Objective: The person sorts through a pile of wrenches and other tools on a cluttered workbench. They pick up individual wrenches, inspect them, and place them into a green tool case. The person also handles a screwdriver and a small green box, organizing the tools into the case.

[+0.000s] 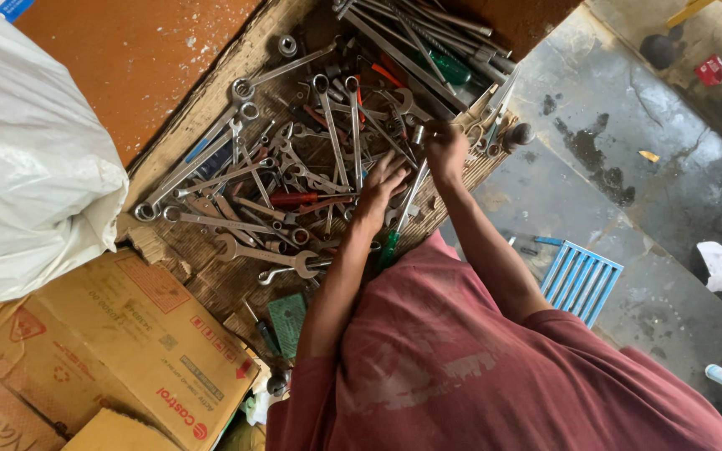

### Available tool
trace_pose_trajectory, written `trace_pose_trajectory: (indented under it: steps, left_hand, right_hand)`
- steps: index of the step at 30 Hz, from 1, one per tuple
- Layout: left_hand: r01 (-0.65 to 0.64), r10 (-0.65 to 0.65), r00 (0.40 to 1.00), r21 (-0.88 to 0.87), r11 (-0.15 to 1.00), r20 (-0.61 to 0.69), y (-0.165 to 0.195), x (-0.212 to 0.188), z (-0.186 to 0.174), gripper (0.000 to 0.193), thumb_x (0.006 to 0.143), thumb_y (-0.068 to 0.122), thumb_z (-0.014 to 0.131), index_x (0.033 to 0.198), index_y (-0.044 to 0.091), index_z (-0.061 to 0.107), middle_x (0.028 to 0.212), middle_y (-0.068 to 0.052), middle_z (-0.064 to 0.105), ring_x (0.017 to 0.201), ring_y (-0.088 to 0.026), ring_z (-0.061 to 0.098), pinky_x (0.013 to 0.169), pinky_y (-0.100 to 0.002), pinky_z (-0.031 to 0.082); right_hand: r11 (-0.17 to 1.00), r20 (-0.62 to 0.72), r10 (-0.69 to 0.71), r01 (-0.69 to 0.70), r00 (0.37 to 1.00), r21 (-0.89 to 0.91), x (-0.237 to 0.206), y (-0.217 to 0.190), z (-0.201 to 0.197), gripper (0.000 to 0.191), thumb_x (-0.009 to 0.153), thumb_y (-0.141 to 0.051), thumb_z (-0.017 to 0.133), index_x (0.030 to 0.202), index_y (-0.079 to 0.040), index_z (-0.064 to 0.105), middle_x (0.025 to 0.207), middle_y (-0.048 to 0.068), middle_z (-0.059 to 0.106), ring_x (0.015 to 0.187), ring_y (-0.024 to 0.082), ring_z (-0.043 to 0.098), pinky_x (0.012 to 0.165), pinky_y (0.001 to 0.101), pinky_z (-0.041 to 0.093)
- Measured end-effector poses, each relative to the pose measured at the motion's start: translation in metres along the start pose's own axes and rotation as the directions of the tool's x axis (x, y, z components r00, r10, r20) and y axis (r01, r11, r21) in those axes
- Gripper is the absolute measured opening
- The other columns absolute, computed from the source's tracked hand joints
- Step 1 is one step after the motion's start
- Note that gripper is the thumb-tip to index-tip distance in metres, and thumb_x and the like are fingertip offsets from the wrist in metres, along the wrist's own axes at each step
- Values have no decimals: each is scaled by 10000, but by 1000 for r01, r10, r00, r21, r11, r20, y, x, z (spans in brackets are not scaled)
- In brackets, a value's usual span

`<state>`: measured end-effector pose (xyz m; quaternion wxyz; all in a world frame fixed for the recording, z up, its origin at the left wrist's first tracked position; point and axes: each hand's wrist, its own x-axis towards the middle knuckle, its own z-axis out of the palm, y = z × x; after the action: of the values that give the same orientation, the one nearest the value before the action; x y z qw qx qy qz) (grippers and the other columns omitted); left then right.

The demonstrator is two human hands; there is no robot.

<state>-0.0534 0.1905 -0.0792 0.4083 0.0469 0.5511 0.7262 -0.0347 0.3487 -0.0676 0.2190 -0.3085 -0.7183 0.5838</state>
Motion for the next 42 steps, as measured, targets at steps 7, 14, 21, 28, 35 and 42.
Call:
trace_pose_trajectory:
  steps: [7, 14, 21, 28, 35, 42]
  left_hand:
    - [22, -22, 1000, -27, 999, -16, 4, 1, 2, 730, 966, 202, 636, 1589, 54, 285, 1535, -181, 516, 1346, -304, 583, 1099, -444, 509]
    - [-4, 1, 998, -44, 999, -62, 5, 0, -6, 655, 959, 186, 628, 1551, 53, 383, 1468, -146, 590, 1236, -263, 643, 1007, -400, 532]
    - [10, -12, 999, -45, 999, -38, 0, -3, -5, 659, 953, 204, 649, 1543, 57, 396, 1464, -146, 591, 1271, -264, 636, 1045, -399, 535]
    - [-1, -1, 998, -30, 1000, -56, 2, -8, -11, 667, 942, 227, 666, 1534, 48, 415, 1495, -146, 565, 1326, -265, 596, 1072, -404, 517]
    - [-17, 5, 993, -98, 995, -116, 6, -11, -15, 633, 947, 221, 650, 1517, 48, 434, 1429, -143, 603, 1281, -260, 616, 1038, -403, 536]
    - [-86, 48, 982, -204, 975, -185, 6, -17, -20, 611, 965, 211, 658, 1507, 11, 459, 1381, -144, 646, 1242, -273, 640, 1000, -387, 543]
  right_hand:
    - [660, 285, -161, 318, 945, -681, 8, -21, 5, 229, 976, -218, 760, 1183, -120, 757, 1056, 144, 774, 676, 245, 710, 538, 351, 555]
    - [903, -236, 131, -18, 963, 429, -9, -16, -9, 355, 883, 23, 758, 1221, -5, 652, 1252, 252, 669, 928, 221, 751, 756, 310, 670]
    - [873, -378, 25, 164, 926, 460, 8, 1, -17, 179, 898, 42, 813, 1021, 81, 689, 1253, 96, 630, 886, 167, 692, 766, 267, 600]
    - [604, -266, 175, 111, 948, 790, 0, -7, -11, 191, 926, 44, 701, 1112, 77, 670, 1051, 151, 714, 926, 184, 718, 868, 296, 627]
    - [895, -283, 56, 77, 957, 440, -9, -10, 7, 144, 954, 41, 687, 1095, 72, 685, 1058, 225, 721, 884, 283, 696, 699, 367, 622]
    - [742, 137, -263, 291, 955, -604, 3, -21, 44, 336, 831, -211, 799, 1148, -109, 751, 1088, 216, 726, 864, 420, 704, 702, 512, 587]
